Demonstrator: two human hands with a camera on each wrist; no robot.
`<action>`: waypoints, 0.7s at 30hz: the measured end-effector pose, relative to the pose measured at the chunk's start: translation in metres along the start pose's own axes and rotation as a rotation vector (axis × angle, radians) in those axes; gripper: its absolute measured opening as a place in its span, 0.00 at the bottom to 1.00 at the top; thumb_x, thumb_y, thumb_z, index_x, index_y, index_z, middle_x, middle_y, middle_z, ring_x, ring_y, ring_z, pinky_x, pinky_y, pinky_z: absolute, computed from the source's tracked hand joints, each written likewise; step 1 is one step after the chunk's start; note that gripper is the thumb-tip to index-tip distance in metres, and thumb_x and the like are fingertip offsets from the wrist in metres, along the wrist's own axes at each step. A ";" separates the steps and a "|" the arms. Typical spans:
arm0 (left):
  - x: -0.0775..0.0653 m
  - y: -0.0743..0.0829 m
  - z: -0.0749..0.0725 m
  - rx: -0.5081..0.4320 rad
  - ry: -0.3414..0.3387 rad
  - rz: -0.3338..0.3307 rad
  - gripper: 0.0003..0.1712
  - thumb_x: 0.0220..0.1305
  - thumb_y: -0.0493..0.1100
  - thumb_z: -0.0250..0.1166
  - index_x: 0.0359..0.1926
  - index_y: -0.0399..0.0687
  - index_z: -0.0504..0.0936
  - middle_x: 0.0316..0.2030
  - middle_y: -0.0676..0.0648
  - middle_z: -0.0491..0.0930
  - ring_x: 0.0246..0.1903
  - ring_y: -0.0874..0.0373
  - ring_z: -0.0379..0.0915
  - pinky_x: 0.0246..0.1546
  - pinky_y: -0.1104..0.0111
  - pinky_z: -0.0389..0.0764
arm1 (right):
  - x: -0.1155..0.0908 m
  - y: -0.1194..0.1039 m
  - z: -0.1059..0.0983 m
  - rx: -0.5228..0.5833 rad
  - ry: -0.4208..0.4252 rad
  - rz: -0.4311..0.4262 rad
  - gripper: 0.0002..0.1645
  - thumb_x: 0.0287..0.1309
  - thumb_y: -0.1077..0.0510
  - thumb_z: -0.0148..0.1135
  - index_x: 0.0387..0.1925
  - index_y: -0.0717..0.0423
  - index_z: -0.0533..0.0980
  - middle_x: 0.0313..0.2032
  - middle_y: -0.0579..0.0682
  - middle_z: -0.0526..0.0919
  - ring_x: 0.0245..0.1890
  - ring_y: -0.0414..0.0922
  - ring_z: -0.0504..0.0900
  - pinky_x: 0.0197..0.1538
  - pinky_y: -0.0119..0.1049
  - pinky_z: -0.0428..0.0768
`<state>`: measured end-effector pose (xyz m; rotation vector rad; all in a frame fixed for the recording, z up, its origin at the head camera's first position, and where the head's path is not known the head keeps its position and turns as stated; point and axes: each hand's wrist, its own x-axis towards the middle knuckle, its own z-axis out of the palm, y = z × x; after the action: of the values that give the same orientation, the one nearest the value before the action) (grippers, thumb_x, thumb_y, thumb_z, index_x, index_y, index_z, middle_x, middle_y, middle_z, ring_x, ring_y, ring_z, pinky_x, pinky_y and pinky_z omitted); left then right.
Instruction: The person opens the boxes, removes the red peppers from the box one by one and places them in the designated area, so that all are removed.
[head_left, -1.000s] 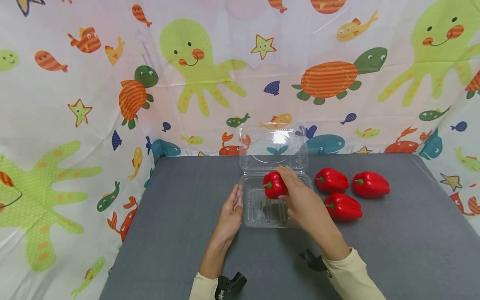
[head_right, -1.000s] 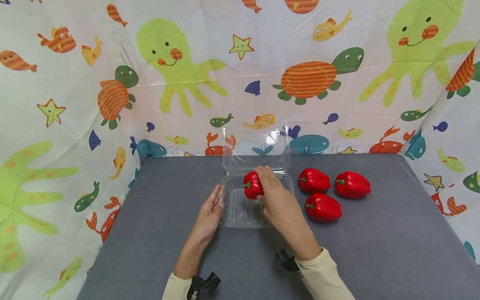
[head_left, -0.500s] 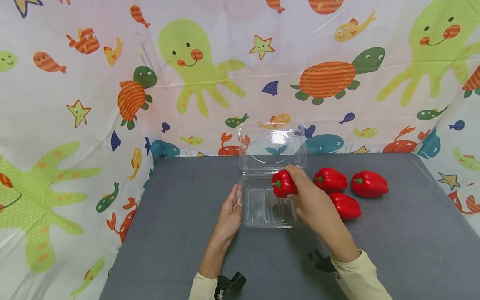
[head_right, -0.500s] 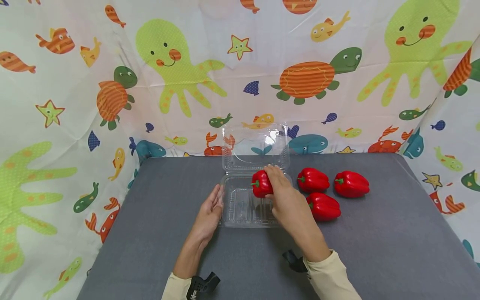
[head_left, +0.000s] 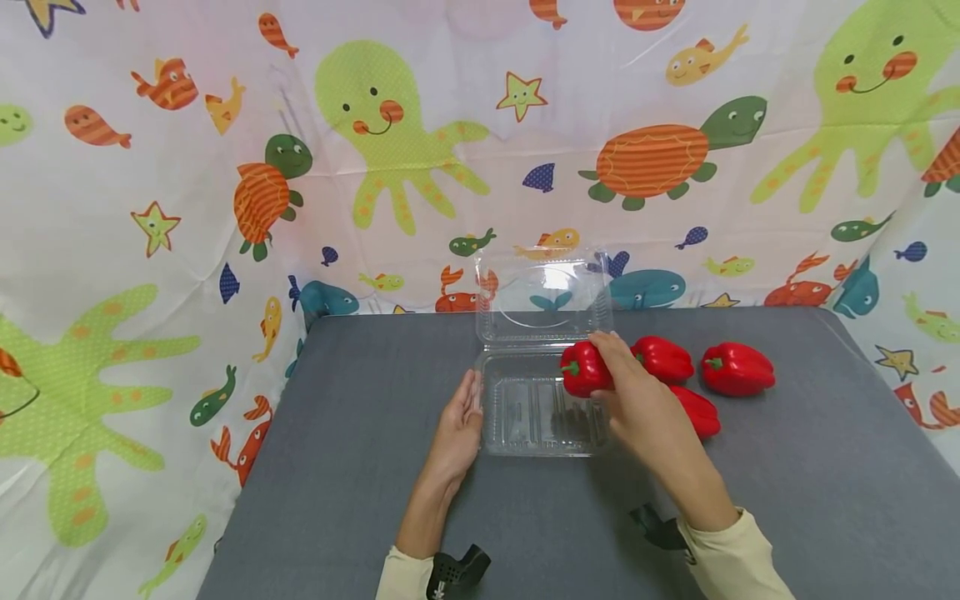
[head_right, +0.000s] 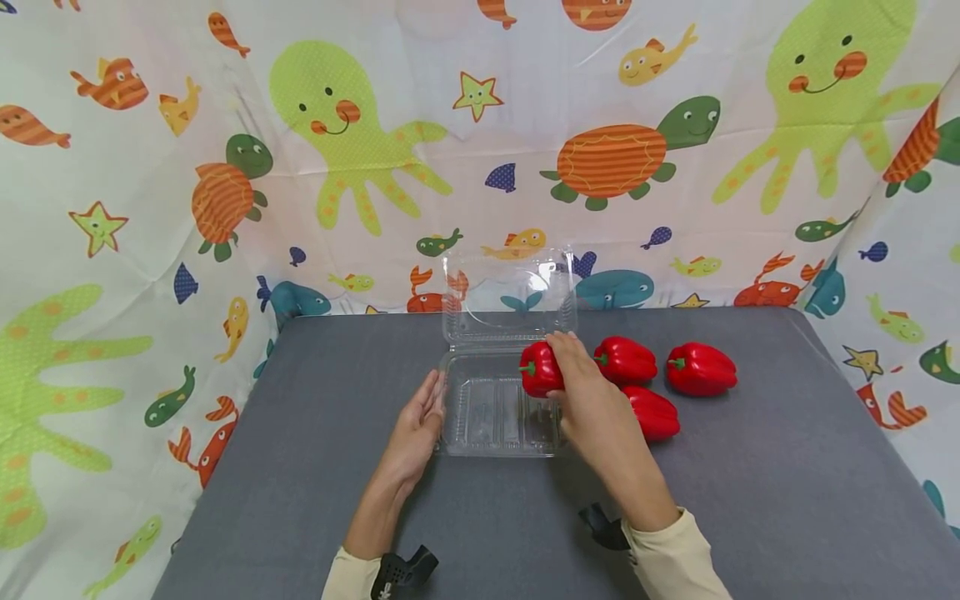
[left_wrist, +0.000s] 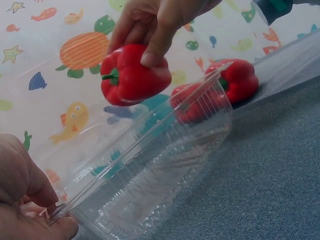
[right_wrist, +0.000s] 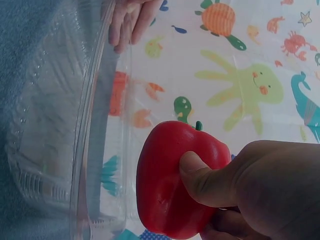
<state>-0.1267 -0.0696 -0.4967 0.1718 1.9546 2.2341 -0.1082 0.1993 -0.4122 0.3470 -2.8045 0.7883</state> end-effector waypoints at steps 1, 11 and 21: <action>0.000 0.000 0.000 0.002 0.000 -0.001 0.37 0.80 0.26 0.40 0.84 0.35 0.40 0.84 0.40 0.44 0.83 0.50 0.38 0.82 0.57 0.44 | -0.001 0.001 -0.001 -0.002 0.000 0.003 0.62 0.48 0.66 0.84 0.81 0.55 0.61 0.77 0.62 0.66 0.75 0.66 0.67 0.50 0.64 0.86; -0.001 0.003 0.001 0.004 0.005 0.007 0.37 0.80 0.26 0.40 0.84 0.36 0.41 0.84 0.41 0.45 0.83 0.51 0.39 0.82 0.58 0.44 | -0.005 0.009 -0.007 -0.039 0.009 0.007 0.62 0.46 0.67 0.84 0.80 0.56 0.61 0.77 0.63 0.67 0.71 0.68 0.71 0.45 0.62 0.89; -0.002 0.000 0.001 -0.007 0.001 0.001 0.37 0.80 0.26 0.40 0.84 0.36 0.41 0.84 0.40 0.45 0.83 0.51 0.39 0.82 0.59 0.44 | -0.013 0.016 -0.015 -0.051 0.031 0.019 0.60 0.48 0.67 0.82 0.80 0.56 0.60 0.77 0.64 0.66 0.69 0.70 0.72 0.48 0.66 0.86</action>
<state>-0.1249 -0.0687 -0.4961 0.1704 1.9467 2.2421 -0.0985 0.2226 -0.4110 0.2972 -2.7971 0.7183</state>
